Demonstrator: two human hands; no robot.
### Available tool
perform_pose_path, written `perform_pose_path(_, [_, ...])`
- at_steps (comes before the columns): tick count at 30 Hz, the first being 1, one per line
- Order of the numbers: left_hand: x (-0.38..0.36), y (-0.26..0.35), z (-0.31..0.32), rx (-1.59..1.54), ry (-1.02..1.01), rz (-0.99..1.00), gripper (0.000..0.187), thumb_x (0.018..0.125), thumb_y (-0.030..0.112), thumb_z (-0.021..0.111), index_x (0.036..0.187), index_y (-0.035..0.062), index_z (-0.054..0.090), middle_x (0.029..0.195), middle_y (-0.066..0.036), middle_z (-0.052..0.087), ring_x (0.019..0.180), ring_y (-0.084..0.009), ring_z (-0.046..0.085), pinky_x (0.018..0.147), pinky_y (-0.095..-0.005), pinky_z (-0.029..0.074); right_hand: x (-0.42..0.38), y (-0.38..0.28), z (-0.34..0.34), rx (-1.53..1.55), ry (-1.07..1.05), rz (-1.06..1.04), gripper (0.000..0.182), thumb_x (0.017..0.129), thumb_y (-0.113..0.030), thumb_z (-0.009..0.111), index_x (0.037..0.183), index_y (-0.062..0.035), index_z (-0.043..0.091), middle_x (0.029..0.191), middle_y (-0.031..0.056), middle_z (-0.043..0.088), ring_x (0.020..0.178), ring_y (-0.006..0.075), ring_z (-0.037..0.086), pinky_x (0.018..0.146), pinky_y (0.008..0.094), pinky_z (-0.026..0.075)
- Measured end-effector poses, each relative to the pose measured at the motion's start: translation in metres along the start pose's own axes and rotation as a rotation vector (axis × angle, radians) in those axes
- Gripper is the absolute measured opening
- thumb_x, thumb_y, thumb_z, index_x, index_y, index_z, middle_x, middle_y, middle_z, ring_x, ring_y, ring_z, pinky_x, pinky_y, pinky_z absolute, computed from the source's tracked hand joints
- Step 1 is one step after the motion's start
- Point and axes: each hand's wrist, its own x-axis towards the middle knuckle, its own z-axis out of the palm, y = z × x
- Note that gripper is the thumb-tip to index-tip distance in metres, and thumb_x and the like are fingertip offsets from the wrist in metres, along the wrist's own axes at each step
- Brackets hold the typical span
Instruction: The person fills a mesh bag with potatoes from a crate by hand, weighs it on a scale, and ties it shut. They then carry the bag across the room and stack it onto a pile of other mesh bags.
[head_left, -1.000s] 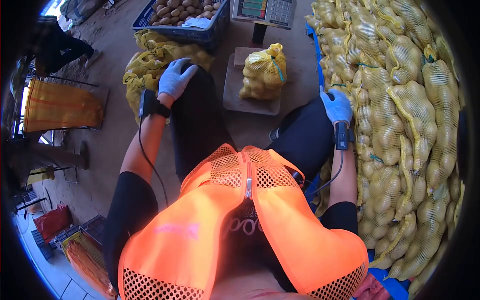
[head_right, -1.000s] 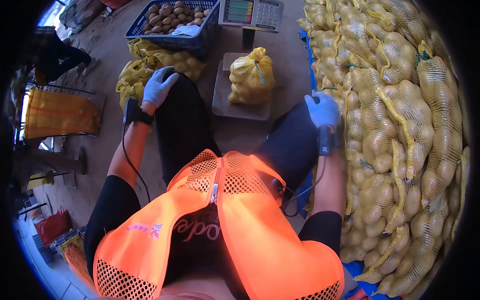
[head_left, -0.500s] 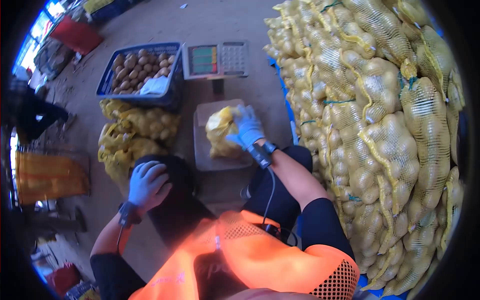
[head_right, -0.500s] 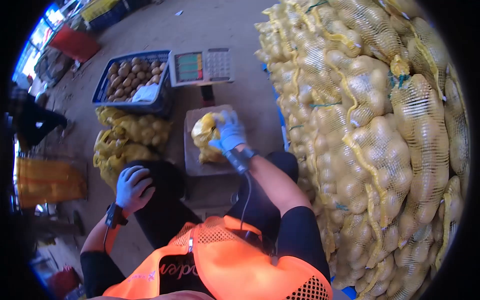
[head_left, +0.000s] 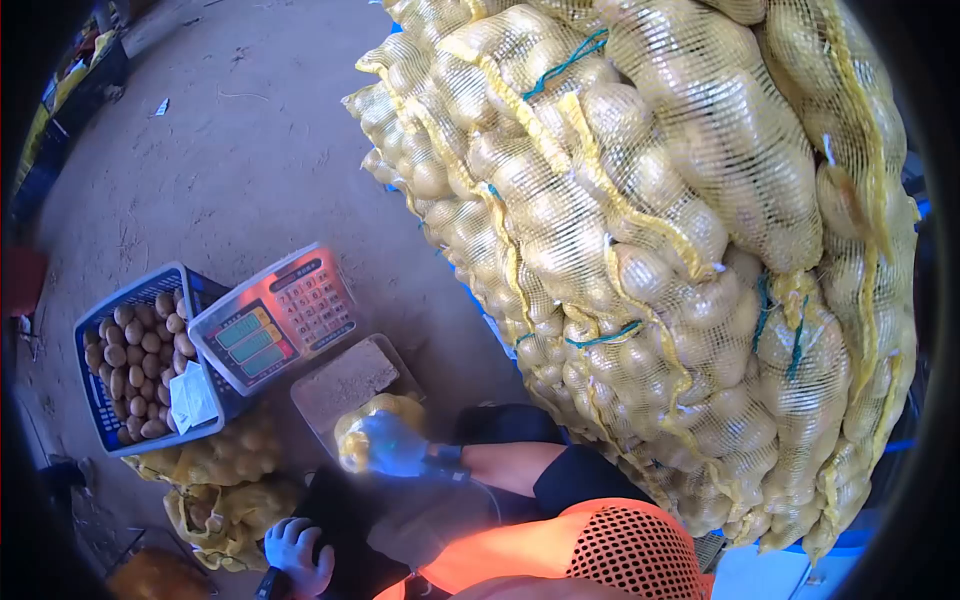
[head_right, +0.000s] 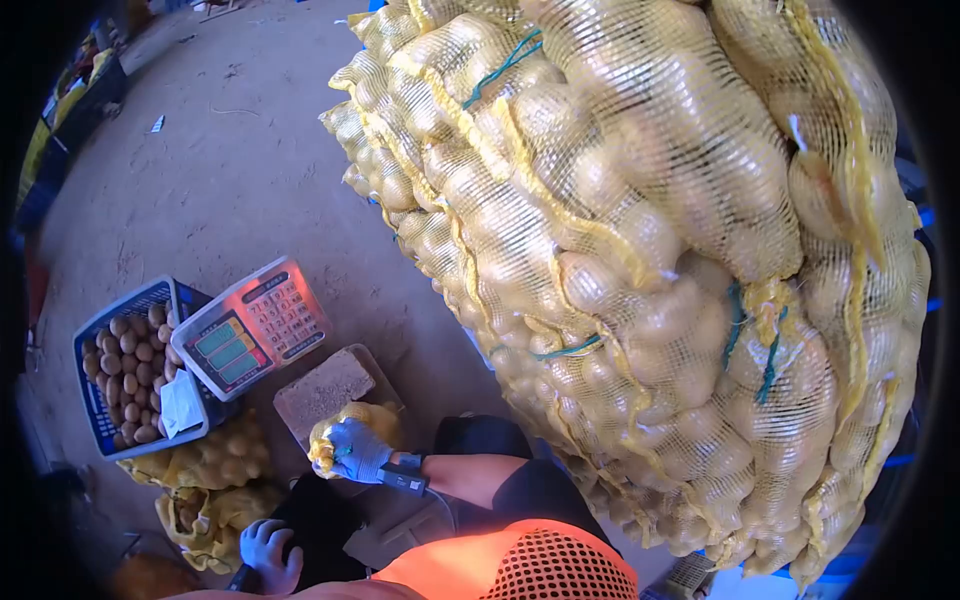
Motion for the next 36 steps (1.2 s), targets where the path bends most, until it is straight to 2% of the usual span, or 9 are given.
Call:
perform_pose_path(3, [0.015, 0.003, -0.008, -0.080, -0.112, -0.044, 0.025, 0.067, 0.023, 0.066, 0.086, 0.0069, 0.063, 0.094, -0.012, 0.063, 0.088, -0.0350, 0.058, 0.079, -0.0464, 0.045, -0.004, -0.044, 0.012, -0.583, 0.264, -0.129, 0.012, 0.078, -0.020, 0.065, 0.076, -0.0088, 0.061, 0.073, 0.0067, 0.062, 0.072, 0.0274, 0.061, 0.064, 0.0389, 0.045])
perform_pose_path(5, [0.014, -0.005, -0.002, -0.121, -0.203, -0.122, 0.023, 0.071, 0.024, 0.064, 0.087, 0.0074, 0.064, 0.095, -0.013, 0.064, 0.090, -0.0355, 0.058, 0.080, -0.0466, 0.045, 0.005, -0.033, 0.018, 0.884, -0.282, -0.225, 0.012, 0.080, -0.007, 0.056, 0.069, -0.0032, 0.055, 0.068, 0.0108, 0.056, 0.063, 0.0245, 0.054, 0.059, 0.0349, 0.042])
perform_pose_path(8, [0.018, 0.010, -0.016, -0.128, -0.322, -0.245, 0.026, 0.077, 0.028, 0.059, 0.091, 0.0071, 0.065, 0.098, -0.016, 0.064, 0.094, -0.0365, 0.057, 0.084, -0.0468, 0.046, -0.012, -0.158, 0.077, 1.080, -0.180, -0.577, 0.010, 0.078, -0.008, 0.056, 0.072, -0.0008, 0.054, 0.069, 0.0129, 0.053, 0.063, 0.0237, 0.050, 0.059, 0.0334, 0.040])
perform_pose_path(10, [0.029, 0.025, -0.022, -0.146, -0.475, -0.400, 0.033, 0.081, 0.034, 0.056, 0.099, 0.0066, 0.065, 0.105, -0.018, 0.062, 0.100, -0.0379, 0.056, 0.089, -0.0469, 0.044, -0.031, -0.159, 0.107, 0.730, 0.368, -0.293, 0.010, 0.081, -0.009, 0.055, 0.078, -0.0006, 0.057, 0.073, 0.0131, 0.054, 0.064, 0.0223, 0.049, 0.060, 0.0329, 0.039])
perform_pose_path(13, [0.042, 0.047, -0.019, -0.050, -0.674, -0.702, 0.056, 0.088, 0.046, 0.047, 0.126, 0.0059, 0.053, 0.125, -0.024, 0.053, 0.117, -0.0396, 0.050, 0.100, -0.0471, 0.039, -0.039, -0.305, 0.112, 1.086, 0.065, -0.119, 0.013, 0.084, -0.013, 0.057, 0.081, -0.0011, 0.059, 0.074, 0.0127, 0.054, 0.064, 0.0206, 0.048, 0.060, 0.0336, 0.039])
perform_pose_path(15, [0.031, 0.047, 0.020, -1.112, -0.230, -0.795, 0.044, 0.093, 0.040, 0.046, 0.127, 0.0152, 0.055, 0.127, -0.024, 0.053, 0.115, -0.0374, 0.053, 0.101, -0.0459, 0.037, -0.046, -0.312, 0.141, 1.195, 0.056, -0.432, 0.023, 0.091, -0.025, 0.056, 0.081, -0.0047, 0.060, 0.073, 0.0076, 0.055, 0.064, 0.0159, 0.048, 0.058, 0.0300, 0.039])
perform_pose_path(17, [0.065, 0.112, -0.027, -1.394, -0.331, -0.642, 0.041, 0.091, 0.038, 0.047, 0.123, 0.0149, 0.056, 0.123, -0.022, 0.055, 0.112, -0.0359, 0.054, 0.099, -0.0459, 0.038, -0.089, -0.455, 0.160, -0.235, 0.537, 0.447, 0.036, 0.095, -0.041, 0.051, 0.089, -0.0067, 0.059, 0.079, 0.0002, 0.057, 0.067, 0.0065, 0.048, 0.054, 0.0247, 0.041])
perform_pose_path(26, [0.128, 0.319, -0.330, -0.196, -0.200, 0.193, 0.029, 0.085, 0.031, 0.055, 0.107, 0.0133, 0.062, 0.103, -0.013, 0.063, 0.100, -0.0291, 0.059, 0.088, -0.0458, 0.040, -0.172, -0.620, 0.205, 0.163, 0.854, 0.009, 0.045, 0.099, -0.049, 0.038, 0.073, -0.0128, 0.048, 0.062, -0.0050, 0.036, 0.057, 0.0078, 0.034, 0.059, 0.0216, 0.033])
perform_pose_path(36, [0.055, 0.297, -0.398, 0.059, 0.161, -0.047, 0.016, 0.073, 0.028, 0.066, 0.082, 0.0144, 0.069, 0.085, -0.008, 0.065, 0.089, -0.0308, 0.058, 0.075, -0.0477, 0.036, -0.128, -0.662, 0.266, -0.010, 0.634, 0.168, 0.046, 0.097, -0.048, 0.043, 0.067, -0.0132, 0.047, 0.062, -0.0057, 0.039, 0.057, 0.0061, 0.036, 0.053, 0.0223, 0.030])
